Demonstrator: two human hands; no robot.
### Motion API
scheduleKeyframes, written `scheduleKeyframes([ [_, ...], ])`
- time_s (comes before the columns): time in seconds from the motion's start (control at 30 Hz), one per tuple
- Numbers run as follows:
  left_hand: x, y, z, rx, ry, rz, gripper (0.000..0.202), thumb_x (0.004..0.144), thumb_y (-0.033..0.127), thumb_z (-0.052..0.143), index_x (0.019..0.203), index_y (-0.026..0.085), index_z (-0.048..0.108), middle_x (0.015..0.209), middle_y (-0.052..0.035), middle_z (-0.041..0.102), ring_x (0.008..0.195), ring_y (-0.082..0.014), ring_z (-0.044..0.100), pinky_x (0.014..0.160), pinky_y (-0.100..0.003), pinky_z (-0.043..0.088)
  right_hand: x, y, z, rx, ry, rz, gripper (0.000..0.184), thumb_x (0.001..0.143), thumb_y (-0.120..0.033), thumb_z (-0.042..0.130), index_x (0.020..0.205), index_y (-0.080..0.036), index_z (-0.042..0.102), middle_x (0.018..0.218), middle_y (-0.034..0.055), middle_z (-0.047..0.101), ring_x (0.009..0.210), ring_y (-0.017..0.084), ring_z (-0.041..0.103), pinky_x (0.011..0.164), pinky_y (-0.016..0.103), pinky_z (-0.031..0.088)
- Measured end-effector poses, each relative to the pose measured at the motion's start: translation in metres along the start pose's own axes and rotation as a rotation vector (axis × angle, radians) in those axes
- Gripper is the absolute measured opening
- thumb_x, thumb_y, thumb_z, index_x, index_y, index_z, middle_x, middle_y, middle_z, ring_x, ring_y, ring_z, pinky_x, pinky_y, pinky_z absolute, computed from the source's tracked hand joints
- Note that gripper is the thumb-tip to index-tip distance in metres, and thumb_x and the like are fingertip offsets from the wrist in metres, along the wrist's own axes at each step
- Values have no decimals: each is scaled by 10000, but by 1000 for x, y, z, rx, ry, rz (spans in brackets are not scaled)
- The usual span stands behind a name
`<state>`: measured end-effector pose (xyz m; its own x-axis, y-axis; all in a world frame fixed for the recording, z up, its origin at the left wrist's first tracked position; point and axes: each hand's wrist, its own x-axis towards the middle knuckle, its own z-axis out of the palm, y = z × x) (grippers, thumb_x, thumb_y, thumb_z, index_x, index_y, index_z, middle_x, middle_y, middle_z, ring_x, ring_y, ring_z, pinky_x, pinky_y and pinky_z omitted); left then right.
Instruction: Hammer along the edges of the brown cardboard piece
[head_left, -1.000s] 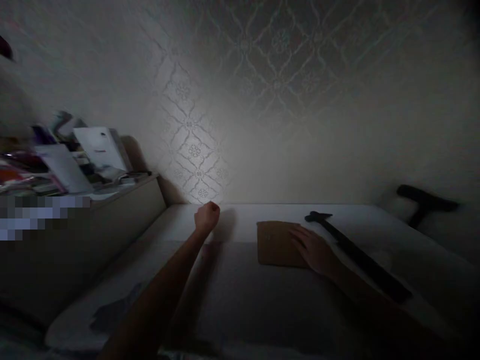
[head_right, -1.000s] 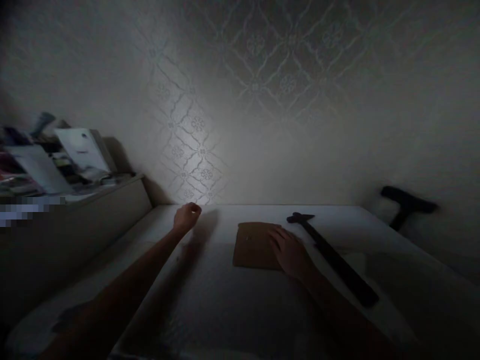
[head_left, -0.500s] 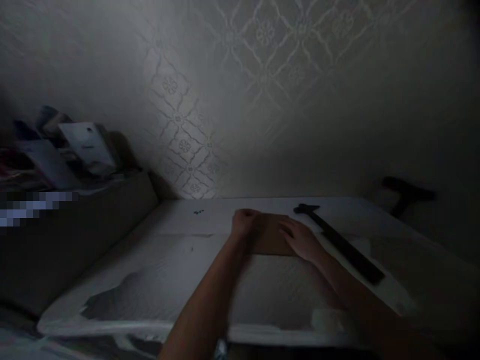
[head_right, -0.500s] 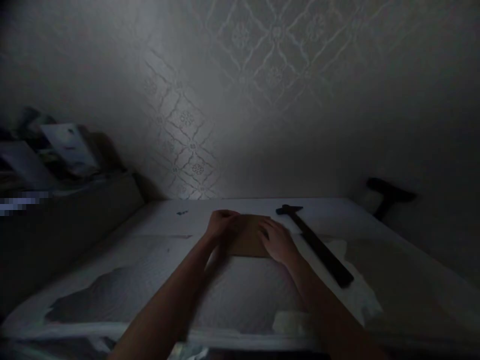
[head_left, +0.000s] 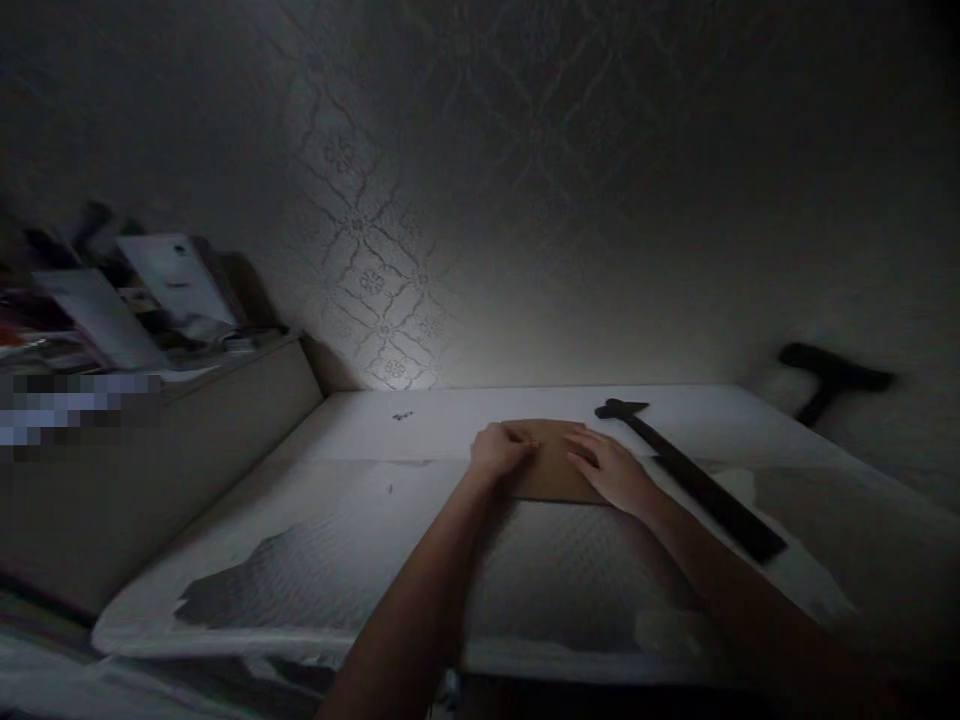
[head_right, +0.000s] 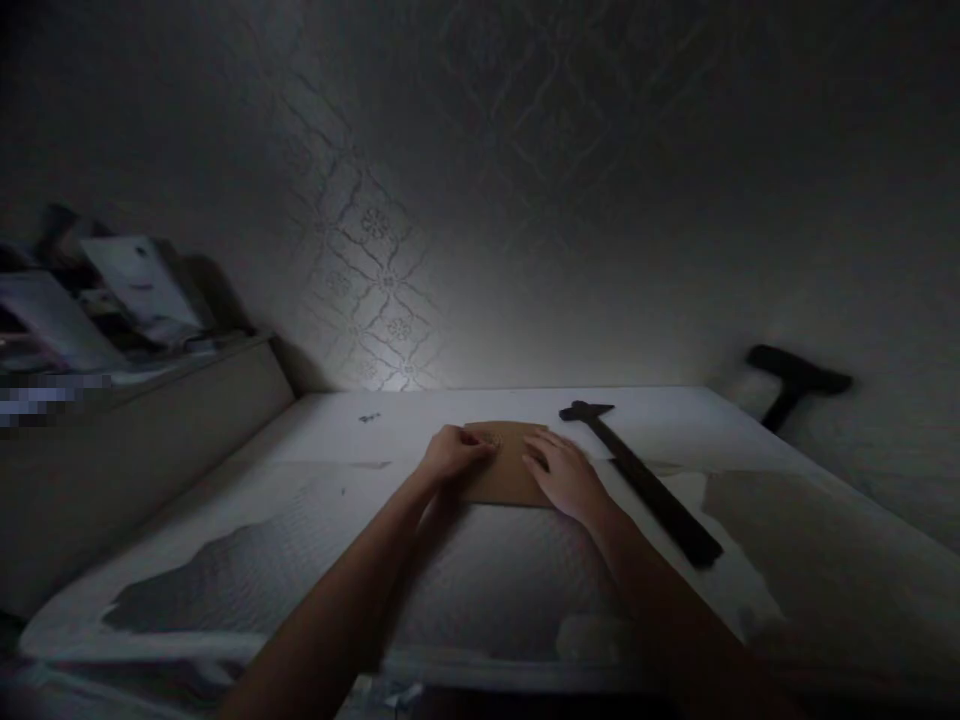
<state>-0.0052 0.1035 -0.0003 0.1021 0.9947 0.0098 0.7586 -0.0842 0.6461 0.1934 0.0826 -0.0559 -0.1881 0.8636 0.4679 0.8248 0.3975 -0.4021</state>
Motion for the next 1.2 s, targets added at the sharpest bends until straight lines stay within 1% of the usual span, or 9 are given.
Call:
scheduleKeyframes([
  [0.27,2,-1,2,13,-48,-8,201,705,369,717,783,188,755,709,-43,698,745,-189,644,660,-233,462,0,2,1,34,20,2,334,868,-314,482,1124,-185,653,1249,120,613,1201,250,527,1035,449,402],
  [0.37,2,-3,2,-90,-41,-16,205,716,368,712,805,188,756,729,-34,702,755,-177,642,677,-226,471,0,4,2,45,35,1,318,858,-296,495,1110,-194,661,1227,118,628,1189,255,538,1028,458,408],
  [0.47,4,-6,4,-255,-32,-22,248,720,376,715,828,158,759,762,-54,710,768,-180,643,681,-224,481,0,4,2,49,38,3,307,849,-295,509,1091,-199,671,1201,119,642,1168,260,554,1021,461,415],
  [0.53,5,-8,6,-309,-37,-20,258,714,368,723,832,143,762,769,-67,712,773,-184,644,685,-225,485,0,4,2,45,42,6,310,853,-309,507,1093,-201,670,1208,119,638,1163,260,557,1018,461,417],
  [0.67,7,-10,8,-273,-34,-14,239,713,371,730,807,154,767,794,-72,717,774,-190,649,694,-235,487,0,4,2,34,33,1,326,859,-315,501,1106,-177,663,1226,134,626,1170,256,552,1026,452,409],
  [0.83,8,-11,9,-216,-19,-23,242,736,391,710,811,168,766,815,-72,723,777,-195,651,679,-245,488,0,4,3,28,36,4,320,865,-313,493,1103,-182,662,1224,130,628,1177,250,547,1024,453,411],
  [0.97,10,-11,9,-191,-29,-8,234,744,386,696,810,173,766,826,-64,726,780,-189,651,660,-231,479,0,4,2,22,46,-9,305,858,-301,500,1099,-210,663,1216,109,635,1172,247,552,1025,460,410],
  [1.07,10,-10,8,-194,-41,-9,215,737,376,700,808,184,766,822,-52,726,781,-179,648,662,-220,476,-1,3,1,17,41,1,311,856,-303,498,1094,-194,665,1217,118,633,1175,253,549,1029,463,406],
  [1.2,8,-9,6,-173,-50,5,218,750,369,684,809,175,766,801,-60,721,771,-192,648,665,-241,477,-1,3,1,31,31,-4,327,866,-310,480,1108,-184,659,1232,126,623,1183,249,543,1032,446,408],
])
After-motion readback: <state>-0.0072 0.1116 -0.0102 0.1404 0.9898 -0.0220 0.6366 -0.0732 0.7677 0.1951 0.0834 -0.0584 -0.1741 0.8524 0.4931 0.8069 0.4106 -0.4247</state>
